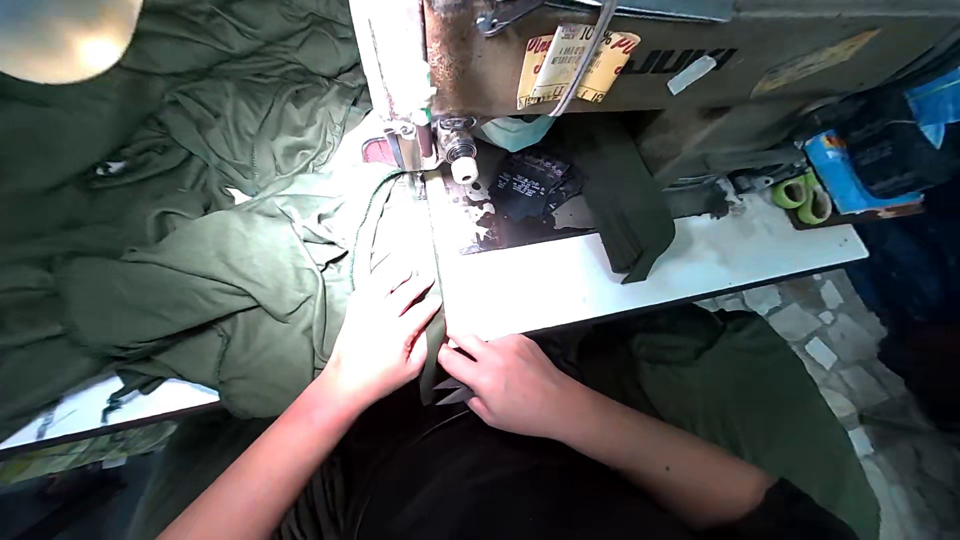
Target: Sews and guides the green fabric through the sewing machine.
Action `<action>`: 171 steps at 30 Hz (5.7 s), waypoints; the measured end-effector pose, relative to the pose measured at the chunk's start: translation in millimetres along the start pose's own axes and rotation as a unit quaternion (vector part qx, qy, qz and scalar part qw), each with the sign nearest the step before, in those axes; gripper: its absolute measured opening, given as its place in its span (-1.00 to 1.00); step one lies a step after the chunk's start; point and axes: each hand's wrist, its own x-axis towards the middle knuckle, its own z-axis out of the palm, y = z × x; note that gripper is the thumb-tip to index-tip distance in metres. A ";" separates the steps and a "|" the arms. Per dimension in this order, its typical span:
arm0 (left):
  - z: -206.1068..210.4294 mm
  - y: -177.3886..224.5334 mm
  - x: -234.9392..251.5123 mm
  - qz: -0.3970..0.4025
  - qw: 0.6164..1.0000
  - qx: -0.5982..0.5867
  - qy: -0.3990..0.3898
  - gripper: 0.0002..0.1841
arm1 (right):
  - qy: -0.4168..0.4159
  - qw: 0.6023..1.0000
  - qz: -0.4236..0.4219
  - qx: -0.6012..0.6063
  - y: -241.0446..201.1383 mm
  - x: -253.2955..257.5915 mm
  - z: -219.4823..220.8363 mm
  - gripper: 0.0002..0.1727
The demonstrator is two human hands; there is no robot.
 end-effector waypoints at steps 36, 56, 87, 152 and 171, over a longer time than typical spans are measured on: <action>-6.3 -59.1 78.0 -0.003 1.000 -0.021 0.012 -0.65 | 0.004 0.977 0.197 0.085 22.6 87.5 -23.9 -0.71; -141.4 -2.1 62.2 0.082 0.936 0.215 -0.268 -0.74 | -0.021 0.976 0.024 0.216 38.5 76.3 -34.2 -0.77; 1.9 21.4 148.6 0.037 0.965 0.071 -0.250 -0.70 | -0.202 0.970 0.077 0.112 3.9 41.1 -38.3 -0.63; -10.0 -11.7 13.9 0.068 0.997 0.022 -0.012 -0.68 | 0.006 0.997 -0.026 -0.069 3.6 7.5 1.6 -0.65; -12.7 -7.1 23.3 0.014 0.998 -0.049 -0.026 -0.73 | -0.036 0.999 0.027 -0.017 4.4 21.1 -15.3 -0.80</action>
